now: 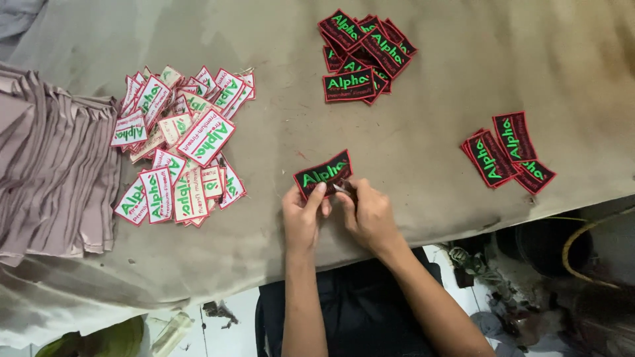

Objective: Trimming excess threads and fabric from the edges of clothing patches using scissors.

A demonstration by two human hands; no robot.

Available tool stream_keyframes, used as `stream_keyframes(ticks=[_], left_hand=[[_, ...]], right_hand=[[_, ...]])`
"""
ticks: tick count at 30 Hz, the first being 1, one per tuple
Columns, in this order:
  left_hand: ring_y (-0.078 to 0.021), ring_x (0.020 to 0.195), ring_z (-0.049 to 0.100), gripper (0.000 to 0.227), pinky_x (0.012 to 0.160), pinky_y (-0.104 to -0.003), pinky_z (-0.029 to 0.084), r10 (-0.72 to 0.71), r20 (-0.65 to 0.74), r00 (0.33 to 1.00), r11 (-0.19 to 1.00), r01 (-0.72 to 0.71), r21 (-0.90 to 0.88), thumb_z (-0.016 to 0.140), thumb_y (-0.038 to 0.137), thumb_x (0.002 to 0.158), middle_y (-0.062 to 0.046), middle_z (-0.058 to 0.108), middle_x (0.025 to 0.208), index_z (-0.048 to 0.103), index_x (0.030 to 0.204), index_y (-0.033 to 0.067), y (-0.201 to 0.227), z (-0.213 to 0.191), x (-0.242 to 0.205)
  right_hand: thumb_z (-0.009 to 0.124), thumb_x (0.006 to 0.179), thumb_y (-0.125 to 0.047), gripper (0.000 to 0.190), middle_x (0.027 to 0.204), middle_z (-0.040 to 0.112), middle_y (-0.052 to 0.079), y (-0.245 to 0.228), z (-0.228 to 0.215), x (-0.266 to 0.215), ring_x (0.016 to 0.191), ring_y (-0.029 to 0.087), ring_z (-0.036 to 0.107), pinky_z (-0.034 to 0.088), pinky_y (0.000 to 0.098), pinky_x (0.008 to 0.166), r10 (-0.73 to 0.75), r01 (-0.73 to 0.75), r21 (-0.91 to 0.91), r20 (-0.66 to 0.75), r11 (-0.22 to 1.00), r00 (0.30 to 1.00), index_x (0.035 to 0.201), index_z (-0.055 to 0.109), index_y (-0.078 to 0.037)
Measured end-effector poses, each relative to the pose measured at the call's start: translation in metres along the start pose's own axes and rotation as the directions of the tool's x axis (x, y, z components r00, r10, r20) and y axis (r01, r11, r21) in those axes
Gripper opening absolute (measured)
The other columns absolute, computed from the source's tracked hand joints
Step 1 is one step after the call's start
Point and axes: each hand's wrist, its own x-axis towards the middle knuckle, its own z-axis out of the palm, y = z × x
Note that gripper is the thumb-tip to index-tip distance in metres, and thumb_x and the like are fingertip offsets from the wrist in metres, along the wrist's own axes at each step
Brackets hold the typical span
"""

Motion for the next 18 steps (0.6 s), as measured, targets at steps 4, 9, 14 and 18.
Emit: stream_keyframes(ticks=[4,9,14,18], left_hand=[[-0.0124,0.045,0.052,0.015,0.047,-0.026,0.046,0.051,-0.056,0.997,0.998,-0.048,0.048,0.074,0.005,0.093,-0.009,0.054,0.052,0.065,0.084,-0.0018,0.004,0.004,0.002],[-0.0131,0.050,0.056,0.015,0.052,-0.026,0.050,0.052,-0.121,0.991,0.998,-0.047,0.044,0.077,0.007,0.091,-0.010,0.059,0.056,0.064,0.087,-0.0005,0.007,0.005,0.000],[-0.0131,0.051,0.058,0.014,0.052,-0.026,0.051,0.059,-0.100,0.993,0.998,-0.056,0.032,0.076,0.005,0.090,-0.010,0.060,0.057,0.063,0.090,0.0002,0.015,0.010,0.001],[-0.0129,0.051,0.060,0.012,0.051,-0.025,0.052,0.071,-0.090,0.993,0.997,-0.069,0.023,0.076,0.003,0.090,-0.009,0.061,0.059,0.064,0.091,-0.0001,0.005,0.006,0.003]], right_hand=[[0.062,0.103,-0.025,0.023,0.061,0.060,0.013,-0.012,-0.015,0.007,0.051,0.030,0.066,0.053,0.0334,0.049,0.035,-0.035,0.010,0.026,0.999,0.999,0.106,0.061,-0.002],[0.066,0.100,-0.016,0.017,0.066,0.065,0.013,-0.011,-0.015,0.006,0.055,0.031,0.069,0.055,0.0344,0.049,0.011,-0.010,-0.012,0.041,1.000,0.999,0.107,0.064,0.000],[0.066,0.100,-0.016,0.020,0.068,0.066,0.014,-0.014,-0.015,0.006,0.057,0.031,0.070,0.056,0.0351,0.049,-0.003,0.006,-0.041,0.070,0.999,0.998,0.110,0.064,0.001],[0.065,0.101,-0.013,0.019,0.069,0.068,0.015,-0.017,-0.017,0.009,0.058,0.031,0.071,0.056,0.0348,0.050,0.029,-0.029,-0.003,0.079,1.000,0.996,0.112,0.064,0.003]])
